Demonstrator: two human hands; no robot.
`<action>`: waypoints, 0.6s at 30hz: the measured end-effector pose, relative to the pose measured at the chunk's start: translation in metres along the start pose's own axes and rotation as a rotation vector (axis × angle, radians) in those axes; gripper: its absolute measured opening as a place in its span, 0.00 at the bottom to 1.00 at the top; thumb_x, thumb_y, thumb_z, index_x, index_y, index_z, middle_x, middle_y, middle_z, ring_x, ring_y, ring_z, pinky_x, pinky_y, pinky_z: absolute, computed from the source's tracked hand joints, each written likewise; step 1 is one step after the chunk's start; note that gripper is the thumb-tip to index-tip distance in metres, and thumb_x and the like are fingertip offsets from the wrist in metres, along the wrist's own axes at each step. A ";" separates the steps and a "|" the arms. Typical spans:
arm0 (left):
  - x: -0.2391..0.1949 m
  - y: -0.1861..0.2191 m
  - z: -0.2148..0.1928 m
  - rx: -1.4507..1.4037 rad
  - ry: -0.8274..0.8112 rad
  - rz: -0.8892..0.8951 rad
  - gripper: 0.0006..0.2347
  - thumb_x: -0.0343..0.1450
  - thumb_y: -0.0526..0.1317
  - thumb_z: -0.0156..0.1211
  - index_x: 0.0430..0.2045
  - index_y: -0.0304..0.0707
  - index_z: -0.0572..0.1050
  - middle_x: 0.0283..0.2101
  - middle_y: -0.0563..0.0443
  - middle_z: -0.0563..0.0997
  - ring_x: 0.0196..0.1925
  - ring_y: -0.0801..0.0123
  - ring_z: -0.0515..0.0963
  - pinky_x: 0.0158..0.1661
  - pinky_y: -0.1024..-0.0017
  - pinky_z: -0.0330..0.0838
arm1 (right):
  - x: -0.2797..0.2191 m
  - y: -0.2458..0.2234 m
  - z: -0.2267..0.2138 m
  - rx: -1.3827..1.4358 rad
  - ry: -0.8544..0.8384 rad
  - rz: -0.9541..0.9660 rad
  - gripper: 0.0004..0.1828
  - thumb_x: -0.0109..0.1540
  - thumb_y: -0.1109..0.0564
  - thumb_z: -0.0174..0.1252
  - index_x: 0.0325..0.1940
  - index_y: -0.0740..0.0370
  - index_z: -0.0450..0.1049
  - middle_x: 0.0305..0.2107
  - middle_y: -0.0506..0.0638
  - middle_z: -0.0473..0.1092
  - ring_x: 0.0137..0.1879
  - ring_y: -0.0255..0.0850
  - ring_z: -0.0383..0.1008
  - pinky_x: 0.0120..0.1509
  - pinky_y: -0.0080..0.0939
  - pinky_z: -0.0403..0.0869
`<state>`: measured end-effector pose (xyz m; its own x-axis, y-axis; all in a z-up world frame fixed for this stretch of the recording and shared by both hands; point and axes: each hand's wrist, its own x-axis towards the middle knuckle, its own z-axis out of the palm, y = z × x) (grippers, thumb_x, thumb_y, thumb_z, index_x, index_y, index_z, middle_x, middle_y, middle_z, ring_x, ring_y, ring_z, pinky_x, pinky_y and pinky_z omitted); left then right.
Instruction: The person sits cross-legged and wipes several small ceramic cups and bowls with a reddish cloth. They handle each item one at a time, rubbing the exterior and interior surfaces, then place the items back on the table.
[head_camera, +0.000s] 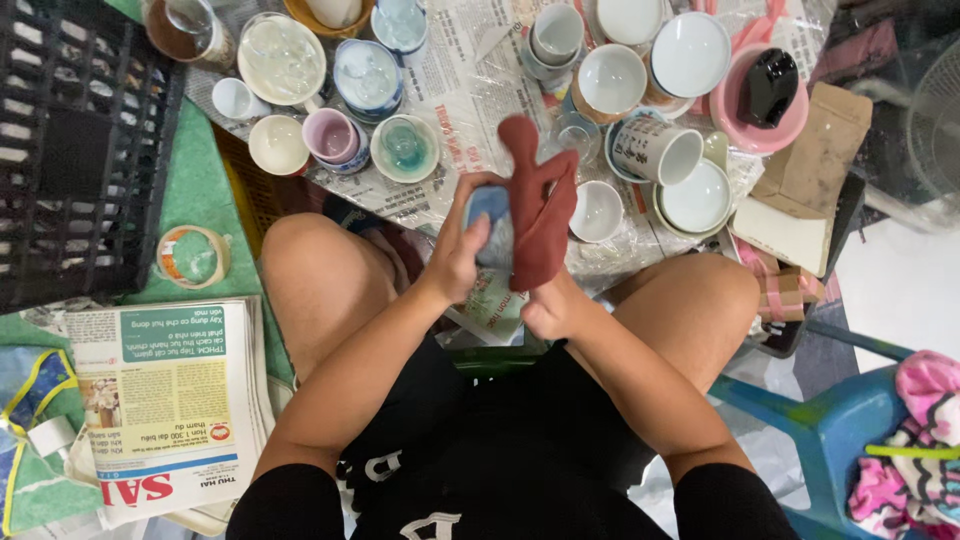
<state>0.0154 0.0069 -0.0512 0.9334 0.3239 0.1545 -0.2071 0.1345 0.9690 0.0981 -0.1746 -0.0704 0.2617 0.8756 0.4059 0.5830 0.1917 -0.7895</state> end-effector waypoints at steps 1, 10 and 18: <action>0.002 -0.006 -0.002 -0.063 0.038 -0.014 0.24 0.79 0.54 0.44 0.62 0.32 0.62 0.58 0.43 0.71 0.64 0.66 0.70 0.67 0.68 0.61 | -0.002 0.000 -0.002 -0.030 -0.062 -0.055 0.47 0.71 0.31 0.37 0.77 0.76 0.48 0.74 0.73 0.45 0.81 0.69 0.44 0.84 0.61 0.47; 0.010 -0.010 -0.002 -0.168 -0.074 -0.153 0.28 0.78 0.51 0.46 0.69 0.31 0.56 0.68 0.43 0.67 0.70 0.63 0.67 0.71 0.65 0.57 | 0.032 -0.035 -0.042 -0.371 -0.181 -0.099 0.32 0.54 0.63 0.52 0.63 0.47 0.76 0.62 0.53 0.70 0.71 0.54 0.67 0.80 0.56 0.63; -0.007 0.000 -0.011 -0.302 -0.231 0.090 0.26 0.75 0.48 0.53 0.68 0.44 0.60 0.69 0.53 0.68 0.69 0.66 0.71 0.68 0.68 0.65 | 0.087 -0.101 -0.040 -0.540 -0.132 -0.037 0.27 0.59 0.59 0.64 0.64 0.57 0.72 0.64 0.59 0.66 0.72 0.57 0.63 0.75 0.62 0.63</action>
<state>0.0057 0.0152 -0.0542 0.9420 0.1317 0.3088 -0.3356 0.3965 0.8545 0.0929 -0.1353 0.0635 0.1553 0.9274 0.3403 0.9103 -0.0006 -0.4139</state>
